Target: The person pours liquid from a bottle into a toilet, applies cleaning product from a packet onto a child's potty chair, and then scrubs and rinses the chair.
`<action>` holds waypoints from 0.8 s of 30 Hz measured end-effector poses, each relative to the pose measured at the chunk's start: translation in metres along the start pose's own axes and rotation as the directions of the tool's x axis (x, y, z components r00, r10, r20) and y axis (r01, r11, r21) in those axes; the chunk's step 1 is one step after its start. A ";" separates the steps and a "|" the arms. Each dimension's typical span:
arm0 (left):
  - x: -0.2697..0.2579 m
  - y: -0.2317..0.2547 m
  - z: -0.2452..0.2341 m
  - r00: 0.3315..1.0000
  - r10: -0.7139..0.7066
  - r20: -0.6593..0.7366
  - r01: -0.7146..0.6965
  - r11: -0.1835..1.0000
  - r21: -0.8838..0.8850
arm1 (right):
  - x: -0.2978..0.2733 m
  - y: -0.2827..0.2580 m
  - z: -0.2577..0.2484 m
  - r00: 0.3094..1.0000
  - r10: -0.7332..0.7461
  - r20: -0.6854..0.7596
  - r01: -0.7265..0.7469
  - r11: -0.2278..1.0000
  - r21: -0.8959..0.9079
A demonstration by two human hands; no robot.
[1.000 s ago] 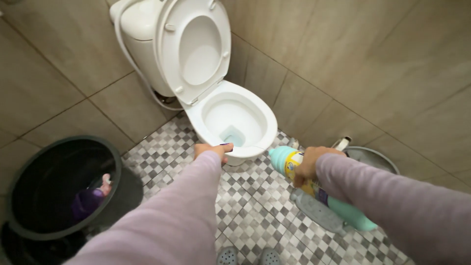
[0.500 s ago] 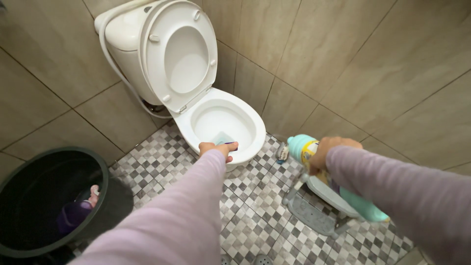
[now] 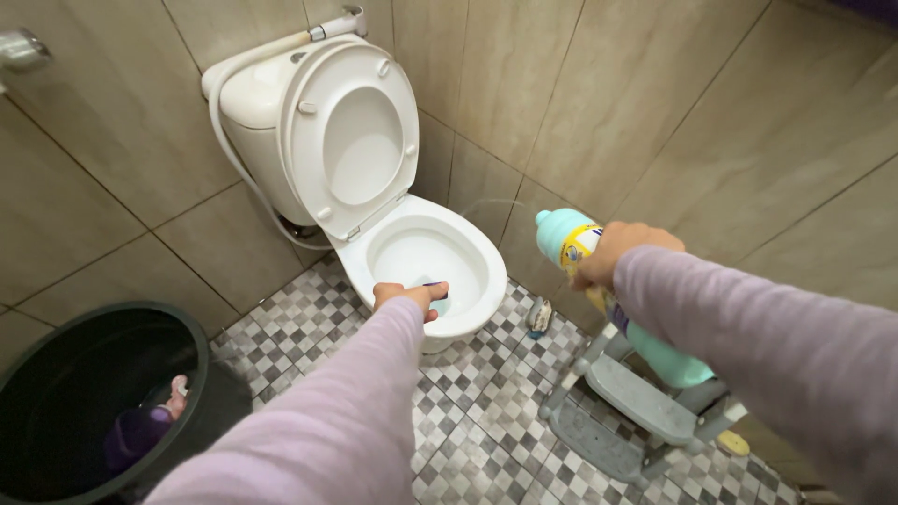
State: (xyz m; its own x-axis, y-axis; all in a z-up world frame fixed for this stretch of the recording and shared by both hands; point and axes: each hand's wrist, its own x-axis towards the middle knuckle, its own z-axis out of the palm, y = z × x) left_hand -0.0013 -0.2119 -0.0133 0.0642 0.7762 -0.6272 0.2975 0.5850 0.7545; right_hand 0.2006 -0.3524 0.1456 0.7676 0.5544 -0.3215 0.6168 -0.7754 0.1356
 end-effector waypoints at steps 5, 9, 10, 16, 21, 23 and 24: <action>0.000 0.009 -0.011 1.000 0.002 -0.021 -0.002 1.000 0.020 | -0.014 -0.013 -0.006 0.995 -0.050 -0.090 0.063 0.987 0.150; 0.013 0.009 -0.027 0.998 0.049 -0.033 -0.050 0.999 -0.016 | -0.024 -0.045 -0.009 0.983 -0.082 -0.164 0.133 0.934 0.331; 0.021 0.011 -0.036 0.997 0.066 -0.038 -0.067 0.997 -0.036 | -0.028 -0.058 -0.011 0.980 -0.091 -0.176 0.149 0.924 0.351; 0.075 0.025 -0.093 0.968 0.183 -0.172 -0.206 0.971 -0.121 | -0.036 -0.129 -0.023 0.957 -0.172 -0.235 0.274 0.805 0.526; 0.109 0.051 -0.142 0.894 0.251 -0.371 -0.235 0.968 0.087 | -0.024 -0.190 -0.040 0.923 -0.258 -0.286 0.380 0.723 0.576; 0.120 0.066 -0.157 0.865 0.236 -0.442 -0.223 0.971 0.082 | -0.013 -0.212 -0.047 0.922 -0.275 -0.273 0.386 0.708 0.591; 0.124 0.080 -0.161 0.864 0.210 -0.458 -0.207 0.977 0.057 | -0.005 -0.222 -0.053 0.922 -0.276 -0.273 0.387 0.699 0.602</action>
State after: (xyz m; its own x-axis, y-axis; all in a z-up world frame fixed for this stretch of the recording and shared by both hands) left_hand -0.1231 -0.0308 0.0002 -0.3182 0.9011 -0.2947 0.3313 0.3969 0.8560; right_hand 0.0696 -0.1672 0.1664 0.5851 0.8072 -0.0778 0.6234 -0.5091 -0.5934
